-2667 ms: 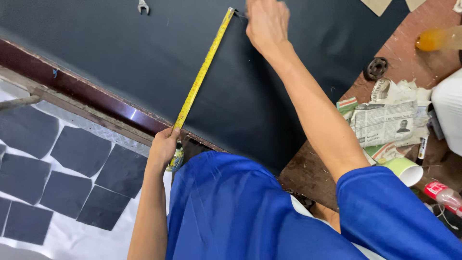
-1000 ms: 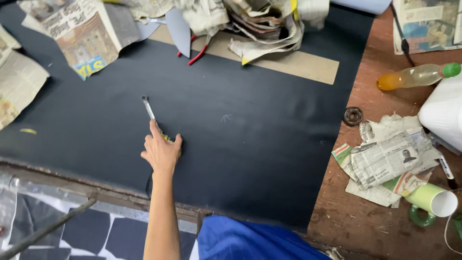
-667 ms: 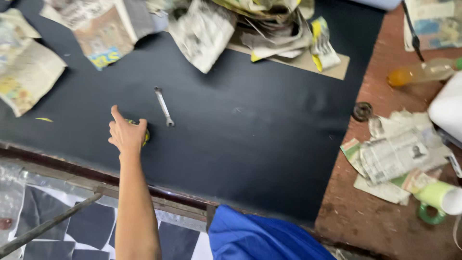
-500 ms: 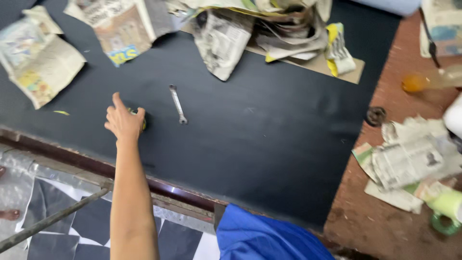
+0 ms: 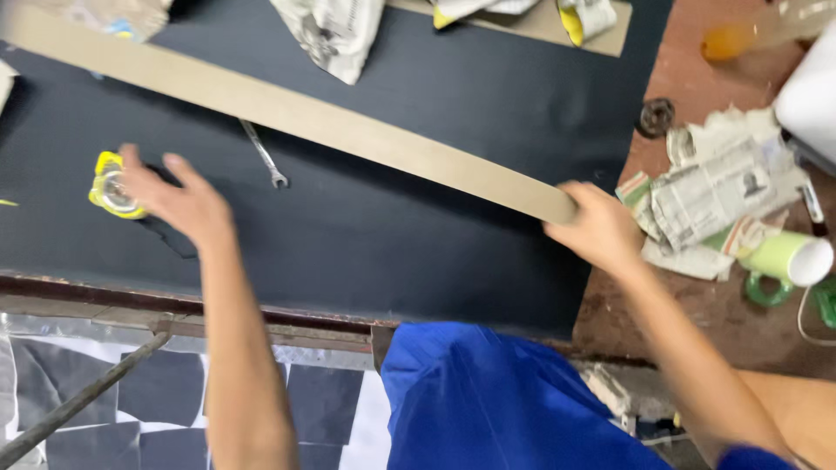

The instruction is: The person measures a large black sheet on a workbench using a yellow tape measure and marks points with a white chalk-like marker. They then use a long wooden straightedge to draw straight lines across the sheet, repeating the process to create a grid of marked lines.

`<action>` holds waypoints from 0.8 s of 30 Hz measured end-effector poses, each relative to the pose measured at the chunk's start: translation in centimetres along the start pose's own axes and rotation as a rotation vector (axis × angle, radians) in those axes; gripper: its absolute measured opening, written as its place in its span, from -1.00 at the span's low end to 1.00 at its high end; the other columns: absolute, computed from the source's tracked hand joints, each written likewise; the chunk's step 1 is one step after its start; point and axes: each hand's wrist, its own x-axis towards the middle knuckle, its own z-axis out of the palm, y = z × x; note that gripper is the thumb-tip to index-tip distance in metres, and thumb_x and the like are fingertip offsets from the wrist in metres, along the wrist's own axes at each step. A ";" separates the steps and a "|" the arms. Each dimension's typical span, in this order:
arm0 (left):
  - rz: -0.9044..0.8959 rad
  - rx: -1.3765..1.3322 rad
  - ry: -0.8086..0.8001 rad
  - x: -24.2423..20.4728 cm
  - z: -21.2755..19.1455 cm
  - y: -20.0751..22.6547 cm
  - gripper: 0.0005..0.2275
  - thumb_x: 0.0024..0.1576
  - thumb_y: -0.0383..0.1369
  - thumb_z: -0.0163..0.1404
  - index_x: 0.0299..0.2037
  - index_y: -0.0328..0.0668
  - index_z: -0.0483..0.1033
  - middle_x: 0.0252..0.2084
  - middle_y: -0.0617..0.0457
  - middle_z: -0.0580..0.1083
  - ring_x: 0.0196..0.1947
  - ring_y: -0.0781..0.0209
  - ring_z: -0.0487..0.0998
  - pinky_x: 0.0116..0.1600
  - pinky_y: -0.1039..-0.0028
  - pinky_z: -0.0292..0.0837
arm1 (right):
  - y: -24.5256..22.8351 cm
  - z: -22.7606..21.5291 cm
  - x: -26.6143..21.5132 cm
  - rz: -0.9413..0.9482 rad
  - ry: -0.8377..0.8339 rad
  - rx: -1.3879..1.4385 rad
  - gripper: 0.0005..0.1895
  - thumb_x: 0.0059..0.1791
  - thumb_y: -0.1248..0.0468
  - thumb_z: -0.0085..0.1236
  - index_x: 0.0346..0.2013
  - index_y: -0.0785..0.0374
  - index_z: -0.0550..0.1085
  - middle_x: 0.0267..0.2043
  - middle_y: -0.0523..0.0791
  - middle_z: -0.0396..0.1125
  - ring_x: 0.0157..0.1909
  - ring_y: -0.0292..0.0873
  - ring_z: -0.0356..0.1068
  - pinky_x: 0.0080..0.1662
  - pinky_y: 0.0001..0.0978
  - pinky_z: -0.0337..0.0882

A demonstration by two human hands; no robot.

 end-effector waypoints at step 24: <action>-0.501 -0.036 -0.478 -4.6 -8.8 -2.5 -0.86 0.29 -0.44 0.13 -0.08 -0.42 0.54 -0.37 0.03 0.49 -0.41 0.23 0.45 -0.31 0.34 0.34 | 0.6 3.8 3.7 -0.112 0.101 0.001 -0.49 0.02 0.07 0.29 0.24 0.09 0.46 0.12 -0.05 0.27 -0.17 0.09 0.48 -0.17 -0.05 0.49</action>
